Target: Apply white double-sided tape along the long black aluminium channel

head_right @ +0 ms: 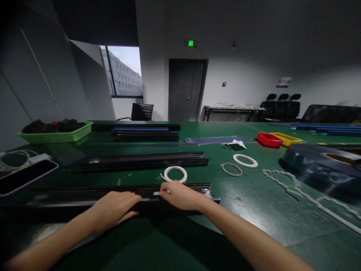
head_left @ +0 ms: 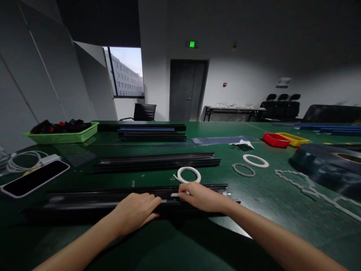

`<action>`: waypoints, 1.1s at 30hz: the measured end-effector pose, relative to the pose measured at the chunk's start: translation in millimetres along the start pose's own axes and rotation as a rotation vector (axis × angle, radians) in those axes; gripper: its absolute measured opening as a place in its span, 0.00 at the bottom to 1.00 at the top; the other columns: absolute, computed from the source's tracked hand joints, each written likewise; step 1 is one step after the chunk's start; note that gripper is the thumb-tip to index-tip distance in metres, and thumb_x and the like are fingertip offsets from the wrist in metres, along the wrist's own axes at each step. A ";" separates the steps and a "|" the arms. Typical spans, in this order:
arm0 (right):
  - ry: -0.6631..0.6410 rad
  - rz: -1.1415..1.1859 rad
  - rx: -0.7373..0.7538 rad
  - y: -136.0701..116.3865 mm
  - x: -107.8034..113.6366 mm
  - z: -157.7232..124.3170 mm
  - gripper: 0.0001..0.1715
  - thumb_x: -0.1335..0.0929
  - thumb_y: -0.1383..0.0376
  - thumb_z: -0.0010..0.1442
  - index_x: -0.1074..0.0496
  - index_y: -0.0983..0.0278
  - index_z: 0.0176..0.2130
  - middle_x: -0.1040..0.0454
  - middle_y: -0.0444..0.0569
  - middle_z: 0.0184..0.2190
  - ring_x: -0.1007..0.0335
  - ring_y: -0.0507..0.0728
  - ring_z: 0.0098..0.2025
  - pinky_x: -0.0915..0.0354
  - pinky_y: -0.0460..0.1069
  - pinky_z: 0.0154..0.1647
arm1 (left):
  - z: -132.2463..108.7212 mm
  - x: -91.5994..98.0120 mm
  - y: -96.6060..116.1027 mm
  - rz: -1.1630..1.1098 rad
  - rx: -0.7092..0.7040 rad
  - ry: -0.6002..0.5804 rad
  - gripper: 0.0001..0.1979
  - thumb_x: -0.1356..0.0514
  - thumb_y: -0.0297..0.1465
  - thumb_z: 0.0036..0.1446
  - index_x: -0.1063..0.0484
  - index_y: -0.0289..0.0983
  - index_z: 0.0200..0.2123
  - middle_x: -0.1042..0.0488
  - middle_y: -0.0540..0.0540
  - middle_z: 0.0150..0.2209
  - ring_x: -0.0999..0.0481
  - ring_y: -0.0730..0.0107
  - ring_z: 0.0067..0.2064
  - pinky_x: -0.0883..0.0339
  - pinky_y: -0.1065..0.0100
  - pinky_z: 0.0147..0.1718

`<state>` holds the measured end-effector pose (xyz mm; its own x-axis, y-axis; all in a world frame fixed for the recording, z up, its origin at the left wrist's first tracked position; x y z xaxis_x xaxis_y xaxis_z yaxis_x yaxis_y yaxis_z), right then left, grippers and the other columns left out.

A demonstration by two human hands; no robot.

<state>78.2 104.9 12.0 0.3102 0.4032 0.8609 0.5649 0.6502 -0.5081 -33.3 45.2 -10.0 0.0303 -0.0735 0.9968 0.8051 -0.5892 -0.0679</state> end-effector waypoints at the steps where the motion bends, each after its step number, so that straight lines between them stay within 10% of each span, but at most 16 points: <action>1: -0.001 -0.004 0.005 -0.4 -0.1 0.0 0.16 0.41 0.60 0.61 0.29 0.65 0.33 0.27 0.48 0.30 0.34 0.53 0.30 0.43 0.46 0.30 | -0.1 -0.2 -0.2 0.000 0.001 -0.003 0.10 0.50 0.35 0.60 0.40 0.40 0.45 0.28 0.47 0.38 0.27 0.63 0.39 0.35 0.66 0.34; 33: -0.027 0.035 -0.030 -1.0 -1.7 -1.1 0.14 0.41 0.64 0.59 0.29 0.65 0.38 0.27 0.49 0.33 0.33 0.53 0.32 0.42 0.46 0.31 | -8.0 4.7 -26.3 -0.090 0.164 -0.111 0.12 0.47 0.39 0.52 0.30 0.39 0.34 0.23 0.45 0.36 0.25 0.62 0.34 0.34 0.65 0.32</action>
<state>77.9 102.8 11.1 0.3097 0.4429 0.8414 0.5766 0.6161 -0.5366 -59.1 53.8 -3.8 0.0121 0.0678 0.9976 0.8930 -0.4497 0.0197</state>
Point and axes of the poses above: each hand's wrist, its own z-axis towards the middle knuckle, its own x-axis out of the back of the hand, y = z × x, the point moved 9 cm from there along z, towards the middle knuckle
